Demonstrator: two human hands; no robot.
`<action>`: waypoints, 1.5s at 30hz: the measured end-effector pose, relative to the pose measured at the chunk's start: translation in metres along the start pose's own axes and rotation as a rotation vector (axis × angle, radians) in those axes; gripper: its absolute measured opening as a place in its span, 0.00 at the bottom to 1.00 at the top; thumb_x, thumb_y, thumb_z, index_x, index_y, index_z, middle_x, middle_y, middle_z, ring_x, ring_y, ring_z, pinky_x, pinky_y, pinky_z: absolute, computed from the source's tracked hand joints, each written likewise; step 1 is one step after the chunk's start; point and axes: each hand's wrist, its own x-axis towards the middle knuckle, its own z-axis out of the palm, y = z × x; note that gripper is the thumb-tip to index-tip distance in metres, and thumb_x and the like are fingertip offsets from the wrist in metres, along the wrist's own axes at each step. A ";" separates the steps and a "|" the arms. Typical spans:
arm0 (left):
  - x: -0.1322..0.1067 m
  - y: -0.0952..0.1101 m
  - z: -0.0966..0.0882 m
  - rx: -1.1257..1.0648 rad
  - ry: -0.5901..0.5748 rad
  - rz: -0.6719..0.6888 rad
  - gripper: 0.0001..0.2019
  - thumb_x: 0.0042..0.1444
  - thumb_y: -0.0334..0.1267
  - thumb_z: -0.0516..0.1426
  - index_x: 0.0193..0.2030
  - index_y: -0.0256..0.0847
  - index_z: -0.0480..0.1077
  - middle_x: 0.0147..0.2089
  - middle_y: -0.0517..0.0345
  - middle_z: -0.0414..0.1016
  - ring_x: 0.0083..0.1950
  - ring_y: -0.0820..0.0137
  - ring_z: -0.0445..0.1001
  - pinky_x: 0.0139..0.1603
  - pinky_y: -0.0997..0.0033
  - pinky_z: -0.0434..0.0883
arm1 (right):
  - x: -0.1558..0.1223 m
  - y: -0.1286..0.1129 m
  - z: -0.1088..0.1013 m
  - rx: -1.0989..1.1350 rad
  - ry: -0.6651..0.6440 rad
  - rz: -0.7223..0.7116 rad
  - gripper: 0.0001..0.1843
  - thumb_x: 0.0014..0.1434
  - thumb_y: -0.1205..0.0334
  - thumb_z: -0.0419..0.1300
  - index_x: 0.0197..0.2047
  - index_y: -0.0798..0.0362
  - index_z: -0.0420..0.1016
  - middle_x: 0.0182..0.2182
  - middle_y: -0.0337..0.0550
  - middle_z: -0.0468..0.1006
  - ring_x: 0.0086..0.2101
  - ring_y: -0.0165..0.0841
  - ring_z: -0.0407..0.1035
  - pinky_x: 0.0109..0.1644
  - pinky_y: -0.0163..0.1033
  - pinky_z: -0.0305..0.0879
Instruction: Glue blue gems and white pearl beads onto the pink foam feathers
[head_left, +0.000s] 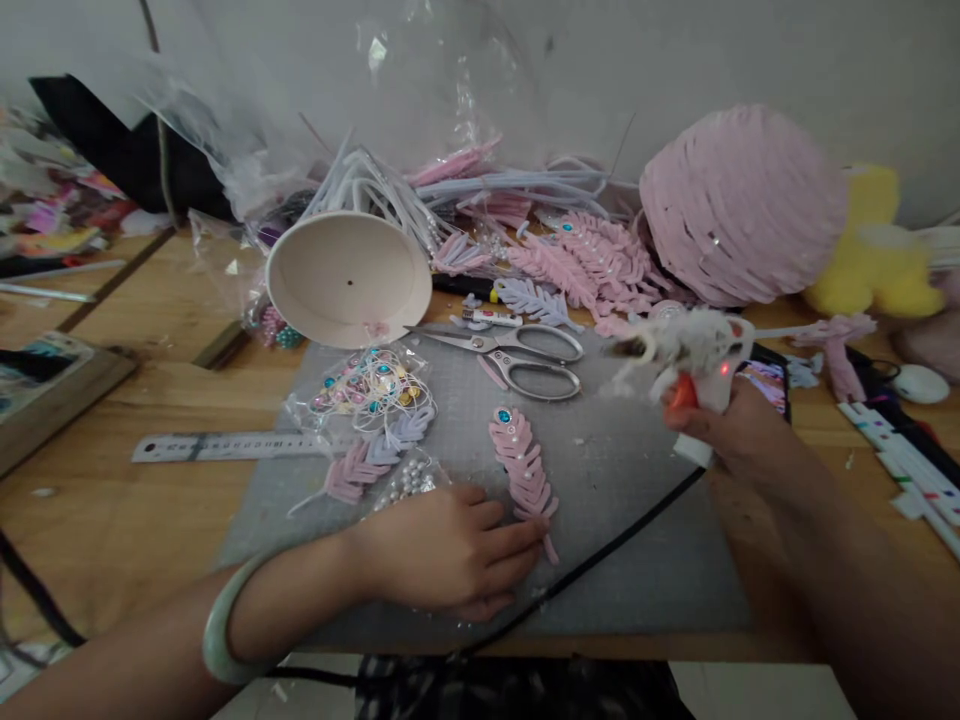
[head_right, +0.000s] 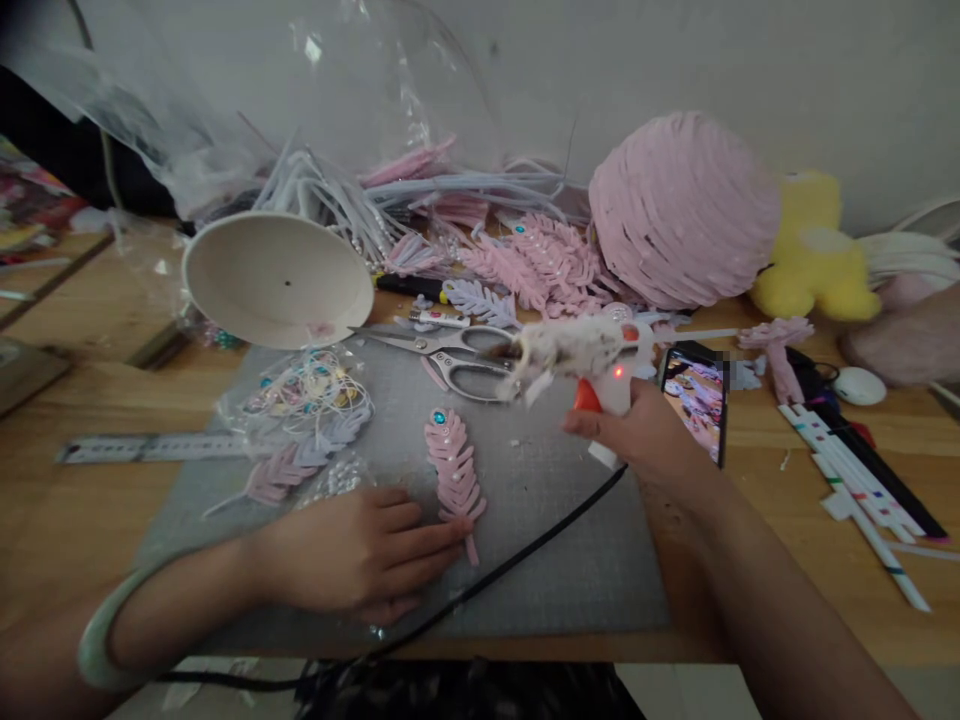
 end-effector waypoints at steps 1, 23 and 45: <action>0.000 0.000 0.001 -0.008 0.002 -0.003 0.18 0.59 0.43 0.52 0.52 0.36 0.68 0.57 0.54 0.70 0.33 0.71 0.69 0.30 0.67 0.64 | -0.005 0.003 -0.001 -0.063 -0.012 0.028 0.22 0.40 0.38 0.61 0.22 0.49 0.67 0.19 0.40 0.71 0.22 0.35 0.66 0.23 0.39 0.63; 0.002 -0.001 0.002 -0.046 -0.002 -0.028 0.15 0.59 0.43 0.52 0.46 0.37 0.72 0.54 0.54 0.73 0.32 0.70 0.68 0.31 0.66 0.64 | -0.056 0.017 0.015 -0.464 -0.298 -0.364 0.04 0.49 0.65 0.54 0.24 0.50 0.68 0.25 0.45 0.73 0.23 0.35 0.67 0.27 0.41 0.65; 0.002 0.000 0.002 -0.057 -0.009 -0.029 0.15 0.60 0.42 0.52 0.47 0.36 0.71 0.55 0.52 0.72 0.33 0.69 0.69 0.31 0.66 0.64 | -0.050 0.010 0.003 -0.430 -0.201 -0.199 0.05 0.46 0.58 0.57 0.22 0.48 0.70 0.19 0.44 0.69 0.27 0.41 0.69 0.30 0.44 0.63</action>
